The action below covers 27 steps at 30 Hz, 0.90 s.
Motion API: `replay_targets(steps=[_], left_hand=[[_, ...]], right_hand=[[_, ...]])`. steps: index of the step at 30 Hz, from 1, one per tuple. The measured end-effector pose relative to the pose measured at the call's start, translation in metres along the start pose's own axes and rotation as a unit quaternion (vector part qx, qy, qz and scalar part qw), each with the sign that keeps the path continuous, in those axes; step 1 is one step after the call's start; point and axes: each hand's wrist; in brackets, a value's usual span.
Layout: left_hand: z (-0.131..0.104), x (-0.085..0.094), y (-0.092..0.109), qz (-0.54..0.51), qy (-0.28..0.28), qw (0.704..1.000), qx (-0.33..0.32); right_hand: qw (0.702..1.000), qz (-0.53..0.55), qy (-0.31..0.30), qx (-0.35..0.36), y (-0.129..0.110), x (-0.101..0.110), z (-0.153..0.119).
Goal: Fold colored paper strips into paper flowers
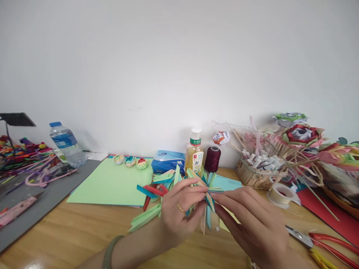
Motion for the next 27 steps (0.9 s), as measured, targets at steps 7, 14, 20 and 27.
replay_targets(steps=[7,14,20,27], left_hand=[[-0.001,0.001,0.001,0.0,-0.019,1.0,-0.001],[-0.002,0.002,-0.002,0.018,-0.015,1.0,-0.018],[0.0,0.005,0.0,0.056,0.006,0.998,-0.035],[-0.001,0.006,-0.002,0.112,0.004,0.99,-0.085]], right_hand=[[1.0,-0.009,-0.004,0.014,-0.002,0.005,0.002],[1.0,-0.012,-0.009,0.02,-0.002,0.005,-0.001],[0.998,-0.02,-0.022,0.046,0.001,0.008,-0.004],[0.987,0.001,-0.066,0.148,0.014,0.014,-0.001]])
Point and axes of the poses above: each hand's wrist, its own z-axis towards the middle knuckle, its own x-axis out of the back of the hand, y = z × x, and after that the axes turned 3 degrees about y, right-handed
